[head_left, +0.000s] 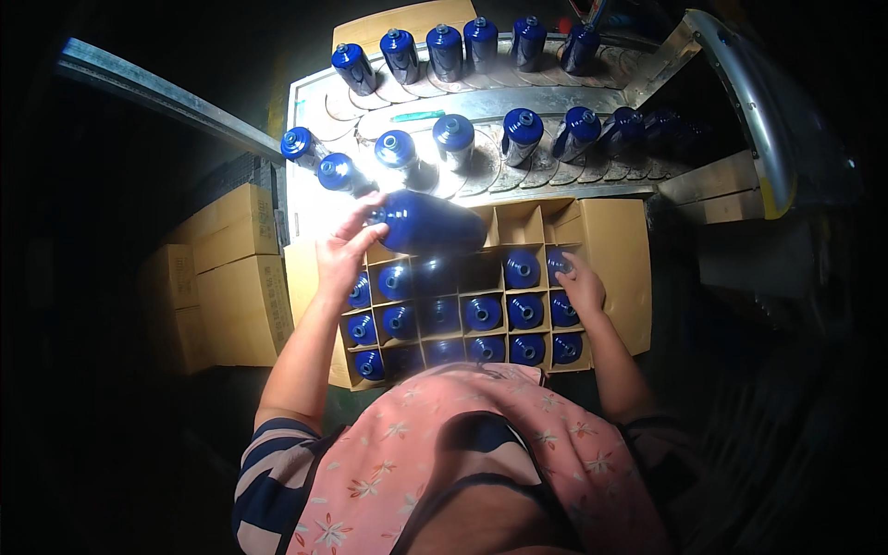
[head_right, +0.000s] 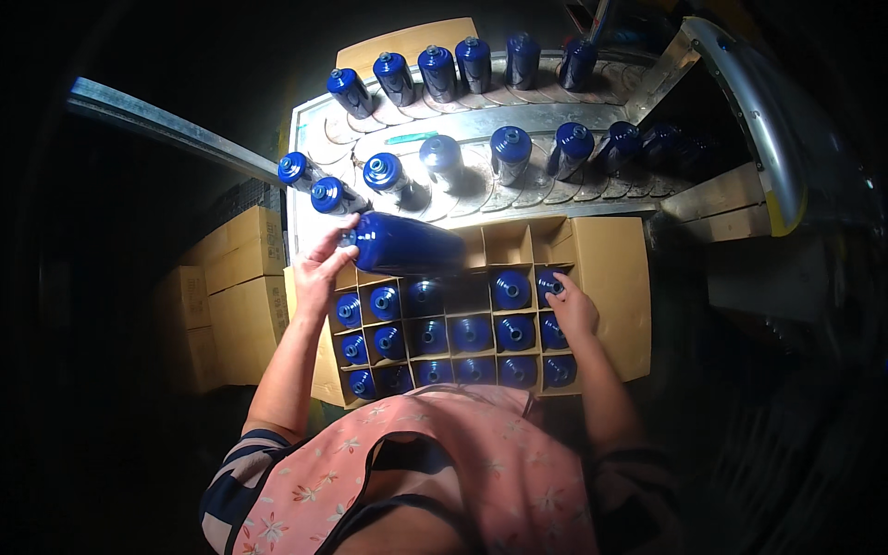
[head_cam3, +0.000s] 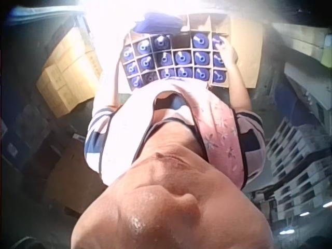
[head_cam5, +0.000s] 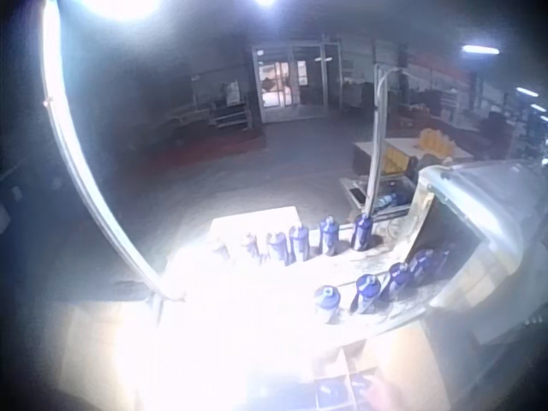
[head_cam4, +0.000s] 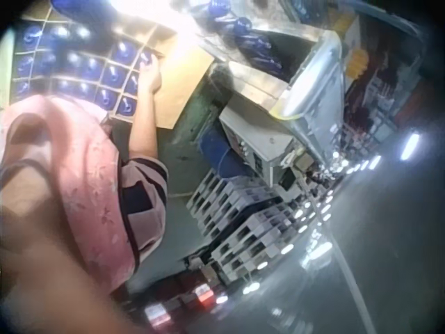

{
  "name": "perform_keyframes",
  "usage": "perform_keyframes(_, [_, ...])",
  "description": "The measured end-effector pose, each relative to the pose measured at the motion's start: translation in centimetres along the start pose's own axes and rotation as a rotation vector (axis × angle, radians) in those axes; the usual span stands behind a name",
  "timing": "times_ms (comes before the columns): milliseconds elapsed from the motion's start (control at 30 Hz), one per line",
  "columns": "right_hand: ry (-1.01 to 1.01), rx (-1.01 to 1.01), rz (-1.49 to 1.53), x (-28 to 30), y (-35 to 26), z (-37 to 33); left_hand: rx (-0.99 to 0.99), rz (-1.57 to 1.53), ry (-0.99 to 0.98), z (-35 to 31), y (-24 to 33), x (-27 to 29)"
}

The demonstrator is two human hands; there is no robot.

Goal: The person places blue cans from a conveyor belt into a cardboard box with compartments. After filling the box, they close it and move it to a stack of boxes. They then return to the conveyor and continue placing cans into another box.

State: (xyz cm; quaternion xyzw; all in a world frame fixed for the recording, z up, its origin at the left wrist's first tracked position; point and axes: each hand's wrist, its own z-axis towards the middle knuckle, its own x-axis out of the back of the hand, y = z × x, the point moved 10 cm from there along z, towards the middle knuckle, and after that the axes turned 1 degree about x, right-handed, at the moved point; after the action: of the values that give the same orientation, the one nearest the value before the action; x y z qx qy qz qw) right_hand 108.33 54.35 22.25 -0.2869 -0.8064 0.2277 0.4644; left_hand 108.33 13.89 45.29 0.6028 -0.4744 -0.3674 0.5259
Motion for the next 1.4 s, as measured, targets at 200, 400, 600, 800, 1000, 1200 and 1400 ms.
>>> perform_keyframes(200, [0.142,-0.07,-0.043,0.6,0.9,-1.0,-0.485,0.351,0.453,5.5,16.3,15.6])
perform_keyframes(400, [0.162,-0.033,0.057,1.0,4.0,-0.5,-0.406,0.655,0.605,17.2,9.1,21.3])
perform_keyframes(600, [0.165,-0.11,0.163,3.3,9.0,3.8,-0.084,0.892,0.627,25.1,-3.5,19.1])
perform_keyframes(800, [0.244,-0.17,0.36,3.2,11.1,5.3,-0.271,0.895,0.619,23.4,-8.1,15.6])
perform_keyframes(1000, [0.295,-0.045,0.44,10.6,5.9,8.0,-0.179,0.402,0.641,11.9,-12.2,15.6])
perform_keyframes(1200, [0.674,0.283,0.719,34.3,-4.9,12.0,0.371,0.869,0.486,1.2,-23.1,11.0])
perform_keyframes(1400, [0.628,0.52,0.673,39.6,-9.7,33.1,0.316,1.035,0.516,0.8,-22.7,2.8])
